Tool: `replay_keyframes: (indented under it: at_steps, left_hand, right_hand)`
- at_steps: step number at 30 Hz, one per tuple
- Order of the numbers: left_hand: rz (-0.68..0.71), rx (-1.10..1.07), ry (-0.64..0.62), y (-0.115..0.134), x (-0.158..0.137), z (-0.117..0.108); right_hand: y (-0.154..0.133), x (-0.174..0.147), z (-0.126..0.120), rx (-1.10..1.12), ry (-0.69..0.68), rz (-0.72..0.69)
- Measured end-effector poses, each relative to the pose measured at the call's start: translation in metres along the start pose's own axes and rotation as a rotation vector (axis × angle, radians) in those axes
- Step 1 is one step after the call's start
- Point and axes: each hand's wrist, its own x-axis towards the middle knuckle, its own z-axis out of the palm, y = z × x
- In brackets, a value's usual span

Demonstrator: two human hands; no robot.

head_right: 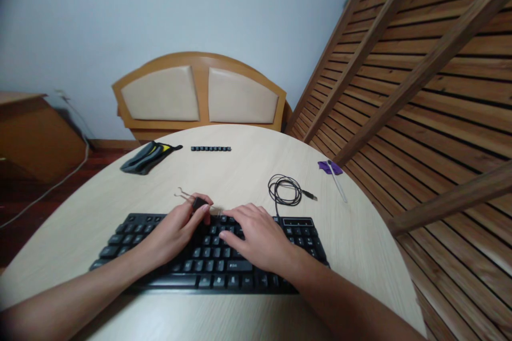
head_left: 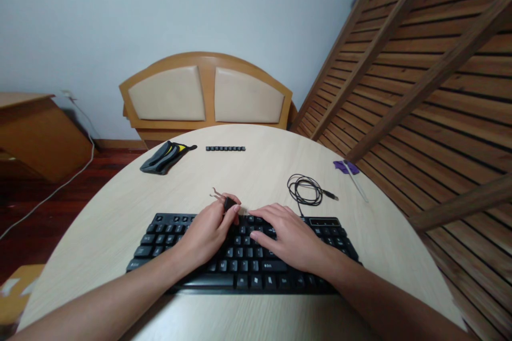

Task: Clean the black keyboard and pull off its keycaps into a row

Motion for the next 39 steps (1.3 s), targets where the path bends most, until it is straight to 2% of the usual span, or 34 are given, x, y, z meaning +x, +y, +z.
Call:
replay_keyframes:
  at_steps: [10,19,25,32,39]
  left_hand:
    - [-0.003,-0.039,-0.026,-0.001,0.001,0.000]
    - [-0.016,-0.038,-0.052,0.002,0.001,-0.001]
    - [-0.011,-0.070,-0.063,0.002,0.002,-0.002]
    - [-0.009,-0.146,-0.075,-0.001,0.001,-0.001]
    - [-0.027,-0.187,-0.105,-0.001,0.001,-0.001]
  right_hand:
    - [0.000,0.003,0.000,0.021,0.014,0.011]
    - [-0.009,0.016,-0.019,-0.033,-0.122,0.009]
    - [-0.001,0.026,-0.010,-0.022,-0.028,0.005]
    - [0.006,0.020,-0.001,0.091,0.077,-0.028]
    - [0.004,0.020,0.001,0.102,0.100,-0.012]
